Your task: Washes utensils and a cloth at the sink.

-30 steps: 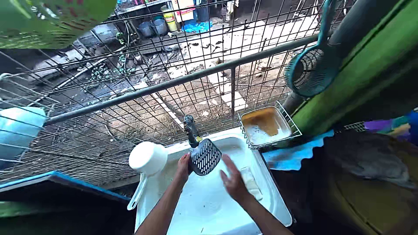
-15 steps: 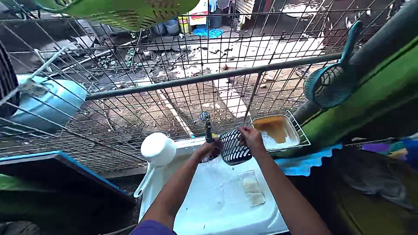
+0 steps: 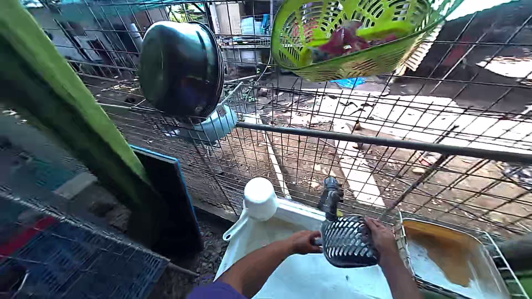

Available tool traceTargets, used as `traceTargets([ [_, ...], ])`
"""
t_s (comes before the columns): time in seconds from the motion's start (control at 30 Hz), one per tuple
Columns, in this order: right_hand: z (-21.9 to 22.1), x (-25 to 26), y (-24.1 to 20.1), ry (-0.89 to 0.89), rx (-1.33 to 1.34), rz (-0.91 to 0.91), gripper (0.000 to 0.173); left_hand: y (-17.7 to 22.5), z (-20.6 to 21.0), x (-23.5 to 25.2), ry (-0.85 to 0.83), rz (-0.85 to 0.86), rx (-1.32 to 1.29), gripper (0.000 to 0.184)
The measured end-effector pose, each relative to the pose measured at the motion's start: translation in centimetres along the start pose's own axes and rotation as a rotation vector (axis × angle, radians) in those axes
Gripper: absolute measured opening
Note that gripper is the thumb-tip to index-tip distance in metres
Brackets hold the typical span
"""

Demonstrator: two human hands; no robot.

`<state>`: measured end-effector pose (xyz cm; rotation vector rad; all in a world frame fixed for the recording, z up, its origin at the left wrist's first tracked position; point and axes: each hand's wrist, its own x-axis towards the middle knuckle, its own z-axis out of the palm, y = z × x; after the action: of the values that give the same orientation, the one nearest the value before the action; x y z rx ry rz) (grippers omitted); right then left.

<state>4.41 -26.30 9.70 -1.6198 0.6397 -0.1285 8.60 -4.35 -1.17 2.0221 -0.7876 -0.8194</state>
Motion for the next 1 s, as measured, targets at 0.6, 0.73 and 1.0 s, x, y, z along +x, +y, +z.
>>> traceTargets([
  [0.6,9.5,0.0,1.7,-0.285,0.239,0.362,0.019,-5.1,-0.7,-7.3,-0.125,-0.501,-0.681,0.045],
  [0.73,9.0,0.5,2.5,-0.331,0.535,0.409,0.018,-3.5,-1.1,-5.6,-0.319,-0.498,-0.73,0.059],
  [1.0,5.3,0.8,-1.9,-0.57,-0.81,0.087,0.03,-0.9,-2.2,-1.8,-0.267,-0.409,-0.405,0.048],
])
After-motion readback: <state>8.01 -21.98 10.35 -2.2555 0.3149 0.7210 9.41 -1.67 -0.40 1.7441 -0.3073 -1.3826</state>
